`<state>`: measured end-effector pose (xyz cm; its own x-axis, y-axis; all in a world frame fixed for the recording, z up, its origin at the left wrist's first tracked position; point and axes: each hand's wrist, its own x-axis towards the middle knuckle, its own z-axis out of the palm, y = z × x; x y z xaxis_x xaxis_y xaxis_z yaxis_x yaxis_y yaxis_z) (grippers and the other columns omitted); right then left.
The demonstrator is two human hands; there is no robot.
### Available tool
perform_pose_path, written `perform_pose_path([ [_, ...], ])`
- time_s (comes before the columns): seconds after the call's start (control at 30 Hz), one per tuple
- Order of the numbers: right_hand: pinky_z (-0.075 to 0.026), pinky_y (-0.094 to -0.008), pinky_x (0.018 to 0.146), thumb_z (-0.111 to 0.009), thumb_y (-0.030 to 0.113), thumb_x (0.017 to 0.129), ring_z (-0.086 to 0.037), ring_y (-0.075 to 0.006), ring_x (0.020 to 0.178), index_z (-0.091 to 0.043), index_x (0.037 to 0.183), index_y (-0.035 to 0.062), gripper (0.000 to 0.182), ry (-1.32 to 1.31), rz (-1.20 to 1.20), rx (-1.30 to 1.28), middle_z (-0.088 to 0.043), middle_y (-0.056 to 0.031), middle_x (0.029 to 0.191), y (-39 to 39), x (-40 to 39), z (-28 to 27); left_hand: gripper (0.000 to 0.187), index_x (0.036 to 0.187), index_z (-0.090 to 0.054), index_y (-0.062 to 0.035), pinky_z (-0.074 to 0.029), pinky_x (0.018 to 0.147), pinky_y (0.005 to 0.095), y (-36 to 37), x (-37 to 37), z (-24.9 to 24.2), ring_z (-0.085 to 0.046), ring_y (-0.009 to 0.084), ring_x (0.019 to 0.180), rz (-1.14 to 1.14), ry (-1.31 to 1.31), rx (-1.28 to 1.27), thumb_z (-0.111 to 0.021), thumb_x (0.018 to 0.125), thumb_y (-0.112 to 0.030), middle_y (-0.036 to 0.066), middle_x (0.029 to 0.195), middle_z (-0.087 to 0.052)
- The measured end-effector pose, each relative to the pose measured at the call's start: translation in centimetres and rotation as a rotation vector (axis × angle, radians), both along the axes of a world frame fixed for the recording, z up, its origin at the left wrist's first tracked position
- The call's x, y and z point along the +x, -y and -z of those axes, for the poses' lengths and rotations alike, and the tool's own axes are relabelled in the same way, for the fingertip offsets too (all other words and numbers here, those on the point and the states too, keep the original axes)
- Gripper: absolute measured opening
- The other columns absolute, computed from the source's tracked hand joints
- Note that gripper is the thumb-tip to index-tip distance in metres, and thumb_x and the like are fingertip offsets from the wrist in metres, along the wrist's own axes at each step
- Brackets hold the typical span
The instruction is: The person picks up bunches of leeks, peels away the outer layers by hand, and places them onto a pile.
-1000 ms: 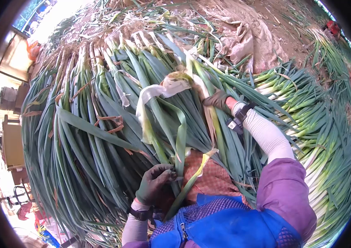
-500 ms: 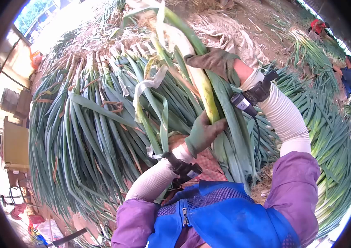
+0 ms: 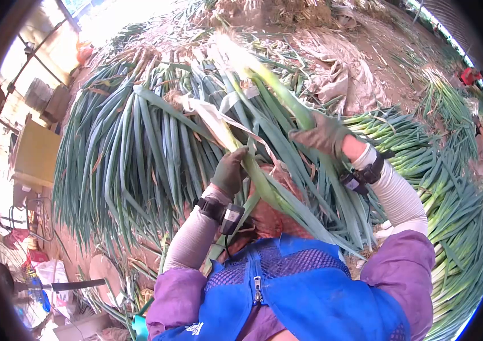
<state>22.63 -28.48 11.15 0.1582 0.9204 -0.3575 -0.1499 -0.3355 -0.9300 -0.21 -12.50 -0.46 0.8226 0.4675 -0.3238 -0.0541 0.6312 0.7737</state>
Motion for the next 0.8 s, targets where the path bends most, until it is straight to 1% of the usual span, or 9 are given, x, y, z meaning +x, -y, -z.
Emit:
perform_pose_path([
  [0.07,-0.049,-0.0264,0.088,-0.042,0.027,0.101,-0.055,-0.0286,0.105,-0.031,0.132,-0.0102,0.049,-0.794,0.315,-0.140,-0.051,-0.0277,0.118,-0.1,-1.9,0.5,0.027,0.107,-0.059,-0.0026,-0.053,0.070,0.0340,0.3,-0.8,1.1,-0.061,0.0167,0.080,-0.040,-0.055,0.057,-0.054,0.095,-0.026,0.006,0.089,-0.062],
  [0.13,-0.048,-0.0278,0.091,-0.042,0.028,0.101,-0.052,-0.0291,0.112,-0.031,0.132,-0.0110,0.051,-0.981,0.232,-0.137,-0.048,-0.0296,0.124,-0.5,-3.1,3.6,0.030,0.111,-0.058,-0.0018,-0.053,0.069,0.0329,1.3,-0.9,1.4,-0.062,0.0161,0.078,-0.078,-0.131,0.184,-0.053,0.096,-0.028,0.006,0.087,-0.063],
  [0.3,-0.051,-0.0310,0.087,-0.045,0.047,0.096,-0.059,-0.0321,0.095,-0.033,0.130,-0.0091,0.067,0.340,-0.141,0.113,-0.054,-0.0292,0.111,-2.6,-5.1,15.3,0.062,0.122,-0.054,-0.0019,-0.050,0.087,0.0371,2.0,-0.5,-1.1,-0.061,0.0219,0.097,-0.025,-0.023,0.227,-0.043,0.095,-0.056,0.010,0.104,-0.063],
  [0.37,-0.050,-0.0312,0.069,-0.068,0.044,0.083,-0.063,-0.0272,0.079,-0.045,0.114,-0.0036,0.061,0.863,0.012,-0.095,-0.062,-0.0216,0.091,-1.5,-12.4,3.6,0.066,0.124,-0.051,-0.0022,-0.049,0.089,0.0356,1.3,-0.4,-1.7,-0.061,0.0226,0.100,-0.076,0.216,0.031,-0.038,0.096,-0.060,0.011,0.103,-0.064],
  [0.43,-0.050,-0.0316,0.068,-0.066,0.041,0.084,-0.063,-0.0261,0.076,-0.046,0.112,-0.0032,0.056,-0.579,-0.058,-0.126,-0.062,-0.0204,0.086,-2.3,-11.1,9.9,0.066,0.125,-0.048,-0.0014,-0.050,0.086,0.0335,0.7,-1.1,-3.7,-0.062,0.0229,0.095,-0.122,0.292,0.000,-0.038,0.096,-0.060,0.013,0.100,-0.065],
  [0.5,-0.050,-0.0310,0.066,-0.065,0.036,0.084,-0.062,-0.0233,0.074,-0.050,0.107,-0.0017,0.046,-0.842,-0.055,0.000,-0.062,-0.0175,0.082,-2.5,-11.0,11.5,0.065,0.122,-0.051,-0.0009,-0.051,0.084,0.0330,0.3,-2.1,-5.5,-0.063,0.0226,0.092,-0.060,0.186,0.070,-0.040,0.096,-0.059,0.012,0.099,-0.064],
  [0.6,-0.048,-0.0290,0.065,-0.064,0.023,0.084,-0.059,-0.0169,0.072,-0.059,0.094,0.0022,0.023,0.539,0.032,0.355,-0.063,-0.0104,0.079,-1.7,-12.5,7.6,0.056,0.118,-0.055,-0.0016,-0.050,0.082,0.0319,-1.1,-2.8,-5.6,-0.062,0.0201,0.087,-0.002,0.110,0.133,-0.049,0.095,-0.052,0.010,0.099,-0.063],
  [0.63,-0.046,-0.0204,0.064,-0.063,0.013,0.089,-0.055,-0.0069,0.074,-0.060,0.094,0.0035,0.012,0.570,-0.001,0.337,-0.062,-0.0012,0.083,-2.0,-12.2,7.2,0.055,0.120,-0.054,-0.0030,-0.049,0.083,0.0309,-1.1,-3.2,-7.0,-0.061,0.0184,0.090,0.037,0.129,0.101,-0.052,0.094,-0.051,0.008,0.101,-0.063],
  [0.8,-0.047,-0.0209,0.076,-0.070,0.021,0.088,-0.057,-0.0070,0.086,-0.061,0.108,0.0007,0.030,0.397,-0.146,0.048,-0.064,-0.0032,0.095,-1.8,-11.0,3.5,0.044,0.119,-0.056,-0.0039,-0.050,0.082,0.0317,-1.1,-3.9,-11.7,-0.062,0.0194,0.091,0.001,0.282,0.060,-0.050,0.096,-0.042,0.009,0.104,-0.063],
])
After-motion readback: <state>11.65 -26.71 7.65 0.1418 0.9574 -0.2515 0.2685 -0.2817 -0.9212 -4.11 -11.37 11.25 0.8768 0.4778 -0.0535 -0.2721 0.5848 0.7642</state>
